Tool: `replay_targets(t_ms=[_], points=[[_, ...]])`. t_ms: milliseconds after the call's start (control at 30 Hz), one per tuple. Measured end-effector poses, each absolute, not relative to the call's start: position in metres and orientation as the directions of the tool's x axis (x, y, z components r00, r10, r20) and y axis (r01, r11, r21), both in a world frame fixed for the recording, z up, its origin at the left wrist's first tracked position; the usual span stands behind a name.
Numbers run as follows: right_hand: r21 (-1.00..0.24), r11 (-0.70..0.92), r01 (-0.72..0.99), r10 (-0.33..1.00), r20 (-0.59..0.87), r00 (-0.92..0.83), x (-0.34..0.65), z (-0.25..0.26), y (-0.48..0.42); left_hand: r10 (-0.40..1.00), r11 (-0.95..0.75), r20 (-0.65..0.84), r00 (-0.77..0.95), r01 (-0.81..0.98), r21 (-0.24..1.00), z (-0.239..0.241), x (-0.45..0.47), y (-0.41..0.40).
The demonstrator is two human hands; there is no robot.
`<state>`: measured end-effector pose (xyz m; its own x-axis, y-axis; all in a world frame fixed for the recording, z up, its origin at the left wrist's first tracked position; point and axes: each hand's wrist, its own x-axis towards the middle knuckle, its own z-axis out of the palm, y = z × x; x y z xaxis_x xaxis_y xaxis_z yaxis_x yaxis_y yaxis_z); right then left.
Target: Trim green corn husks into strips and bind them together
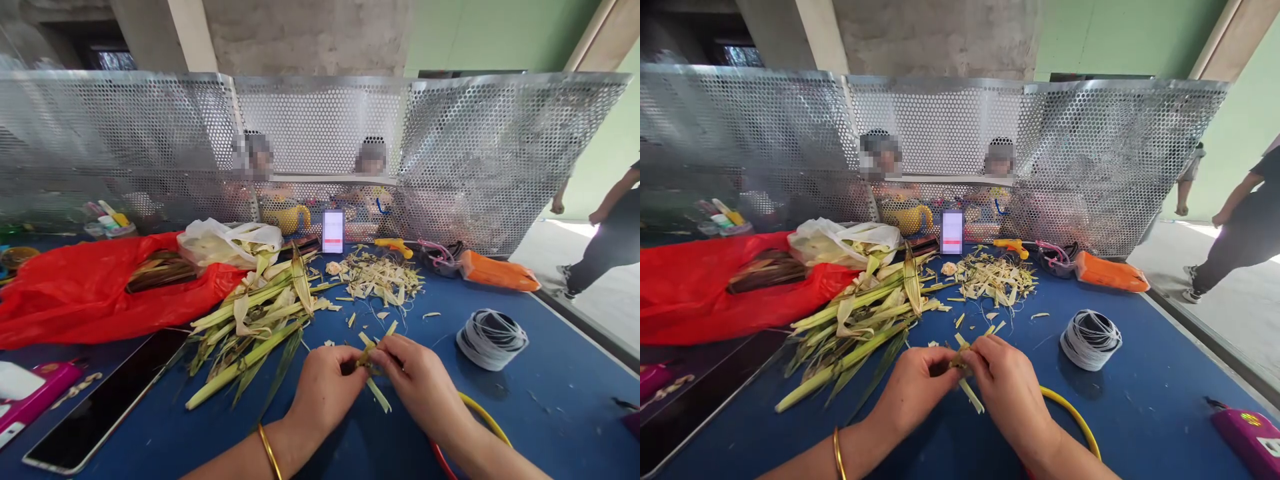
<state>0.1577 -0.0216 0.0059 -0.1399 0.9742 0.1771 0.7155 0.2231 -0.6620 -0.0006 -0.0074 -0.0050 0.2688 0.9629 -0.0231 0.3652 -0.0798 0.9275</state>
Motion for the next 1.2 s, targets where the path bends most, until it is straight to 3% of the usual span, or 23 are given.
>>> replay_targets(t_ms=[133, 333, 467, 700, 833, 1067, 1200], points=[[-0.758, 0.147, 0.635, 0.987, 0.154, -0.044, 0.157, 0.005, -0.021, 0.952, -0.143, 0.014, 0.305, 0.408, 0.902, -0.003, -0.003, -0.009], [-0.832, 0.209, 0.514, 0.978, 0.186, -0.096, 0.157, 0.007, -0.018, 0.930, -0.238, 0.090, 0.356, 0.398, 0.886, -0.001, -0.006, -0.012], [-0.904, 0.139, 0.403, 0.990, 0.142, -0.024, 0.161, 0.012, -0.017, 0.919, -0.186, 0.036, 0.394, 0.349, 0.918, -0.001, -0.007, -0.013], [-0.974, 0.111, 0.196, 0.990, 0.126, 0.067, 0.163, 0.010, -0.014, 0.782, -0.076, -0.089, 0.617, 0.236, 0.969, 0.006, -0.009, -0.011], [-0.996, 0.053, 0.078, 0.996, 0.058, 0.067, 0.160, 0.010, -0.015, 0.784, 0.068, -0.153, 0.601, 0.162, 0.984, 0.015, -0.008, -0.010], [-0.993, 0.087, 0.080, 0.996, 0.088, 0.015, 0.156, 0.013, -0.016, 0.834, 0.153, -0.249, 0.493, 0.227, 0.962, 0.004, -0.002, -0.011], [-0.986, 0.120, 0.118, 0.978, 0.137, 0.158, 0.161, 0.012, -0.008, 0.878, 0.195, -0.243, 0.413, 0.155, 0.968, 0.005, -0.003, -0.008]])
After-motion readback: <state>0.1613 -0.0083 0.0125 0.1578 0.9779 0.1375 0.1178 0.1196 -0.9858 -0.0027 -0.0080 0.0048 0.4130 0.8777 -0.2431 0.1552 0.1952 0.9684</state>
